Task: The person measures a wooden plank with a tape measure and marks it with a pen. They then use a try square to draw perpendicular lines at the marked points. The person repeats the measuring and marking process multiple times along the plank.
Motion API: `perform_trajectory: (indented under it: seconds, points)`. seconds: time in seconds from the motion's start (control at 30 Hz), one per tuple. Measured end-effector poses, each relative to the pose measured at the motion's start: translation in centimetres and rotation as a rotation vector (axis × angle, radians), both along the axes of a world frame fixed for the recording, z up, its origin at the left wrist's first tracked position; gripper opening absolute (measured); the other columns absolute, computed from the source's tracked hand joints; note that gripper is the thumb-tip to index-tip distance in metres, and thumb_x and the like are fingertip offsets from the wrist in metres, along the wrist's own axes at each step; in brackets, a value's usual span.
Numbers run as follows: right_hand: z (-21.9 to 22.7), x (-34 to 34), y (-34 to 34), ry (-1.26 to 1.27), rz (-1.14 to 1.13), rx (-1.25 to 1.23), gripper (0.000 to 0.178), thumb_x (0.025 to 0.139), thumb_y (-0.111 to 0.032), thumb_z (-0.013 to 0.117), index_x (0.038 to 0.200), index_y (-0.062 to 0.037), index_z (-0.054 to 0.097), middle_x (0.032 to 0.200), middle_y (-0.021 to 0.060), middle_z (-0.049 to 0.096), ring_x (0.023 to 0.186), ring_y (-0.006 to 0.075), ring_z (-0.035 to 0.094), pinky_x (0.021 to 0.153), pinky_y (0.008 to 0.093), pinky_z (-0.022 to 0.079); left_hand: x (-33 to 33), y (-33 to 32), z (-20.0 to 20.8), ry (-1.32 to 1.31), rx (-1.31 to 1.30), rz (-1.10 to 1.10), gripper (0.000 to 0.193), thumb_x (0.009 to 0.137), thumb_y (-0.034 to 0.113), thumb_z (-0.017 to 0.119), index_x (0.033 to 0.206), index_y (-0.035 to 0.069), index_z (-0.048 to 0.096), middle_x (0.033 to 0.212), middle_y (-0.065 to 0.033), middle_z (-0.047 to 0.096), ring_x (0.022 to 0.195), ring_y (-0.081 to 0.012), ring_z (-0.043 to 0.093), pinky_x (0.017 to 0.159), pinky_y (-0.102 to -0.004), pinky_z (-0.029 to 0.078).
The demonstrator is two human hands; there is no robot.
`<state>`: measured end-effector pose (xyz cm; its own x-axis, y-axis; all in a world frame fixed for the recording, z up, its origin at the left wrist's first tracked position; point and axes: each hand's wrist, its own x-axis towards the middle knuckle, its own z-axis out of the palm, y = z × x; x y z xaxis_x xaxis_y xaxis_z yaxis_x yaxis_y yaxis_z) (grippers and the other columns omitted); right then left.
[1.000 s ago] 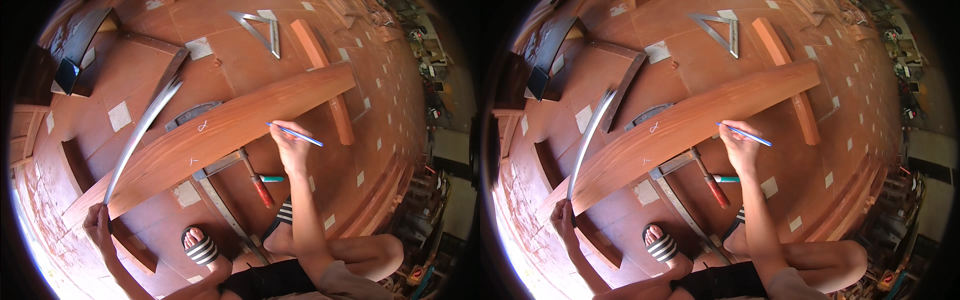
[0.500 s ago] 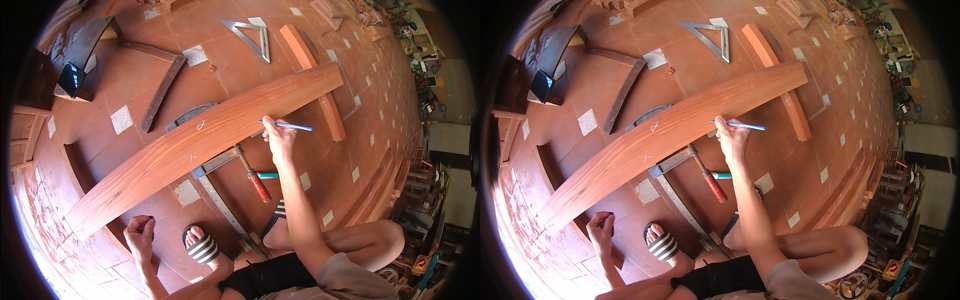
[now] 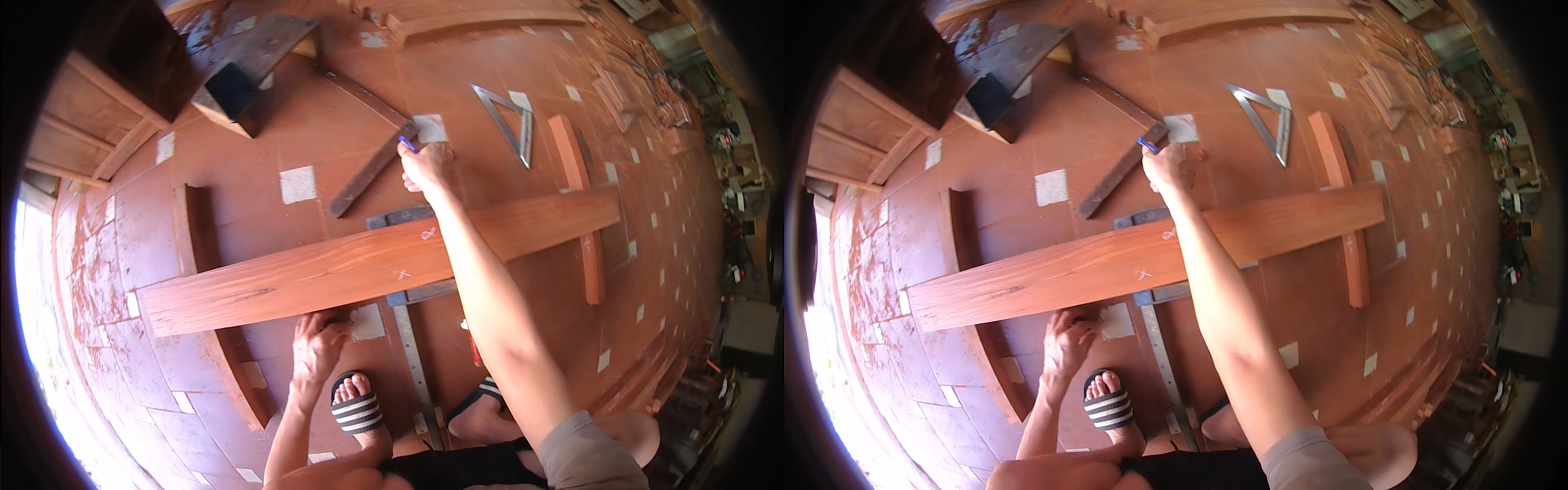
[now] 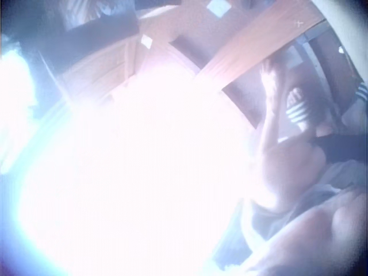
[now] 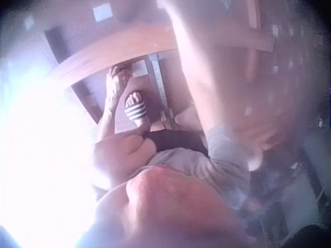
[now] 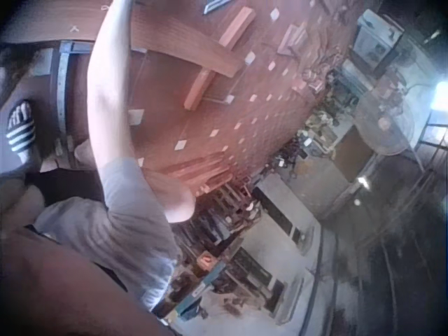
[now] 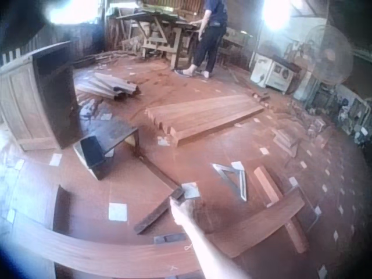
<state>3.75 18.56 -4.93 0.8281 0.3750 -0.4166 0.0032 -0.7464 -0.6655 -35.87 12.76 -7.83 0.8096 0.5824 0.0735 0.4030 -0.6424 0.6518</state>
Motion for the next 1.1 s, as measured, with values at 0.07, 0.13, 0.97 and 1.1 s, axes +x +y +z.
perform_trajectory:
  seconds: [0.07,0.13,0.97,1.1]
  points:
    - [-1.3,-0.6,3.2,0.094,-0.029,-0.142,0.051,0.093,-0.051,0.080,0.093,0.0001,0.079,0.079,0.0151,0.079,0.060,0.0248,0.077,0.059,0.0382,0.066,0.3,-0.4,0.1,0.015,0.033,0.000,0.029,0.069,0.004,0.089,0.096,0.015,0.082,0.115,-0.0053,0.072,0.115,-0.0321,0.066,0.100,-0.0481,0.053]
    - [-2.4,-1.8,5.1,0.076,-0.053,-0.221,0.052,0.090,-0.051,0.083,0.098,0.0003,0.079,0.085,0.0157,0.080,0.063,0.0258,0.079,0.060,0.0373,0.067,0.5,-0.5,0.5,0.038,0.065,0.028,0.025,0.074,0.007,0.086,0.097,0.016,0.082,0.118,-0.0040,0.071,0.116,-0.0309,0.066,0.097,-0.0467,0.054]
    - [11.2,-4.6,-3.2,-0.357,1.106,0.341,0.042,0.086,-0.020,0.089,0.120,0.0020,0.076,0.090,0.0154,0.073,0.080,0.0261,0.068,0.078,0.0396,0.054,-8.0,2.4,2.4,-0.242,-1.111,0.629,0.058,0.113,0.052,0.056,0.117,-0.001,0.079,0.109,-0.0091,0.079,0.105,-0.0196,0.072,0.096,-0.0383,0.056]
    - [8.6,-9.0,-1.3,-0.359,1.159,0.178,0.045,0.081,-0.021,0.090,0.119,0.0007,0.077,0.097,0.0217,0.072,0.091,0.0368,0.069,0.085,0.0471,0.053,-6.5,1.8,4.2,-0.430,-1.427,0.657,0.062,0.113,0.053,0.055,0.132,-0.004,0.071,0.118,-0.0119,0.077,0.103,-0.0210,0.073,0.098,-0.0378,0.058]
